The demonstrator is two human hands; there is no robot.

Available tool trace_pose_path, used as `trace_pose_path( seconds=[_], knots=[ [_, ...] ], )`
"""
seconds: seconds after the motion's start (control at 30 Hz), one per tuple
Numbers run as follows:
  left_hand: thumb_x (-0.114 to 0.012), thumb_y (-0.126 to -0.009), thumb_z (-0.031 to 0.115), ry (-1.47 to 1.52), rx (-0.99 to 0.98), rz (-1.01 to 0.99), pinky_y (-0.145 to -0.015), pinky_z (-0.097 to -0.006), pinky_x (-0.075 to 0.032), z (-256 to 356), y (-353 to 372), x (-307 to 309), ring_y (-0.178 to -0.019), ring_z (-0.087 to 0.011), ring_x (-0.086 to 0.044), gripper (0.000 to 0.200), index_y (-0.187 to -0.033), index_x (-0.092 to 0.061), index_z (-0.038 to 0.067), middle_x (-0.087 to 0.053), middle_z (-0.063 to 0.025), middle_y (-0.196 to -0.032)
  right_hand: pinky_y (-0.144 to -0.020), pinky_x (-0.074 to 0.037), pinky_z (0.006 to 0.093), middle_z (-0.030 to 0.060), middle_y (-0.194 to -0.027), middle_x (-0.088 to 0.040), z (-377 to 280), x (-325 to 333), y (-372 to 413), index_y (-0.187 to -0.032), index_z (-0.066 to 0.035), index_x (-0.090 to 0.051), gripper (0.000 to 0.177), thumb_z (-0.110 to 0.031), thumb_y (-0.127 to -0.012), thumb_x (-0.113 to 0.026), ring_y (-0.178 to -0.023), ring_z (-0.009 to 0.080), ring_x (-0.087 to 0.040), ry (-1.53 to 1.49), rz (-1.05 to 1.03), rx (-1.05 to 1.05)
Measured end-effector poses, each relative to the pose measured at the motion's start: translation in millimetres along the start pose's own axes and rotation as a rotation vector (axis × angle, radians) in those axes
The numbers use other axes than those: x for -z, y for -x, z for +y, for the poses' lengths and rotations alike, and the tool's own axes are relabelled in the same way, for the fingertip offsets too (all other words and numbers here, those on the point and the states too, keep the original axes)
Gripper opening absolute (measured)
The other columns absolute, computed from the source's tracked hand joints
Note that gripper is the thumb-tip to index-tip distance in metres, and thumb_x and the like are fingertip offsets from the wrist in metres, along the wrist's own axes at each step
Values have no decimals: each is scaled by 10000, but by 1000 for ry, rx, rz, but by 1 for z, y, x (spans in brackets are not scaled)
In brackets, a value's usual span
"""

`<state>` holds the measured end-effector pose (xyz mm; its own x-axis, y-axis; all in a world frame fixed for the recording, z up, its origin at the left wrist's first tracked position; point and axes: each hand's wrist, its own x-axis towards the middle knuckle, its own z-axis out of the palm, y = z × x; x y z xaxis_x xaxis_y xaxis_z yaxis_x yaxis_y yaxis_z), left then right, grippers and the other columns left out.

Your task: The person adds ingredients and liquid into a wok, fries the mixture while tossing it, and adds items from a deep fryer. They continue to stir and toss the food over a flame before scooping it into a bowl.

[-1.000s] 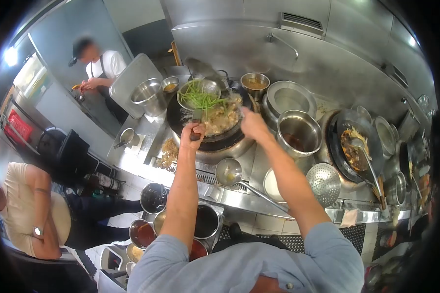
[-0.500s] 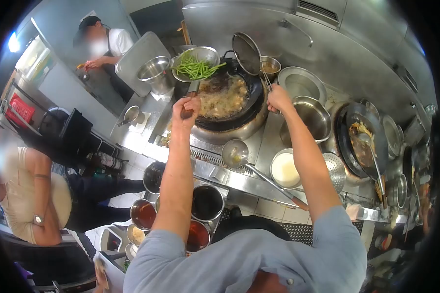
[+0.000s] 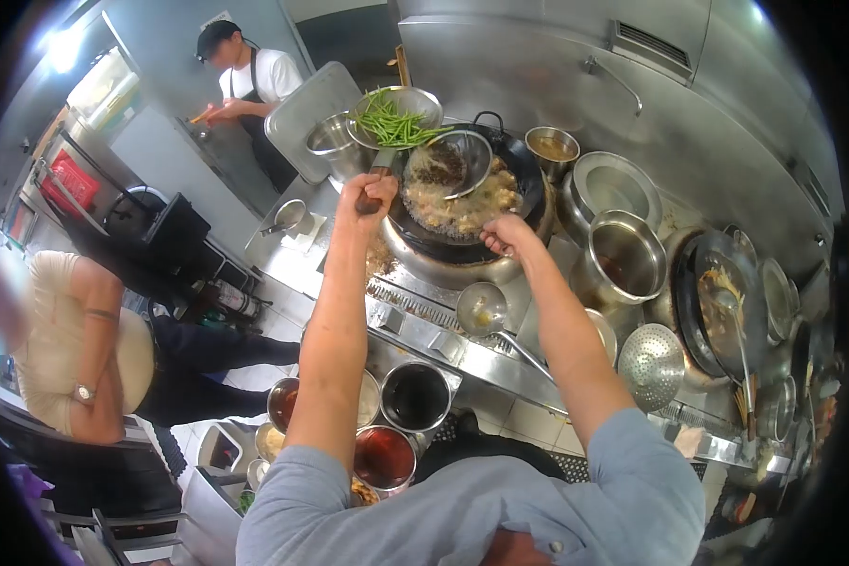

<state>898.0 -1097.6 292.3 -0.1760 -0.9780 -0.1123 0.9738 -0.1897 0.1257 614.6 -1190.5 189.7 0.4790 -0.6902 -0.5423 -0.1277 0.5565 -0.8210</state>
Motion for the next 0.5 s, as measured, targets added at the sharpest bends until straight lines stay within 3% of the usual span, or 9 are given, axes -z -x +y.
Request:
trace_pose_path(
  seconds=[0.07, 0.17, 0.27, 0.37, 0.5],
  knots=[
    [-460, -796, -70, -47, -44, 41, -476, -208, -424, 1, 5, -4, -560, -125, -436, 149, -903, -356, -66, -396, -79, -759, -350, -386, 187, 43, -614, -532, 8, -7, -4, -799, 38, -555, 151, -59, -903, -504, -439, 76, -470, -198, -66, -37],
    [-466, -805, -62, -3, 41, -33, -481, -204, -422, 11, 3, 3, -564, -122, -440, 150, -911, -360, -60, -403, -82, -770, -344, -373, 160, 29, -617, -514, 16, -3, -8, -816, 34, -544, 135, -59, -907, -512, -453, 57, -462, -438, -158, -44],
    [-475, -815, -52, -57, -39, -29, -486, -201, -421, 9, 15, 7, -569, -118, -442, 158, -932, -369, -59, -407, -84, -777, -338, -361, 148, 25, -614, -508, 19, 16, -10, -815, 24, -548, 121, -54, -903, -523, -467, 51, -466, -578, -240, -38],
    [-481, -818, -46, -144, -72, 4, -488, -202, -421, 8, 23, 16, -569, -112, -446, 173, -956, -380, -65, -413, -86, -773, -338, -354, 146, 27, -616, -509, 3, 28, 25, -819, 18, -549, 111, -57, -898, -528, -463, 51, -460, -386, -58, 72],
    [-481, -814, -38, -227, -52, 99, -469, -208, -415, 8, 14, 50, -546, -107, -442, 176, -950, -374, -65, -427, -80, -753, -333, -355, 228, 80, -622, -550, -34, 49, 72, -795, 21, -550, 150, -93, -888, -521, -453, 113, -487, -123, 115, 272]
  ],
)
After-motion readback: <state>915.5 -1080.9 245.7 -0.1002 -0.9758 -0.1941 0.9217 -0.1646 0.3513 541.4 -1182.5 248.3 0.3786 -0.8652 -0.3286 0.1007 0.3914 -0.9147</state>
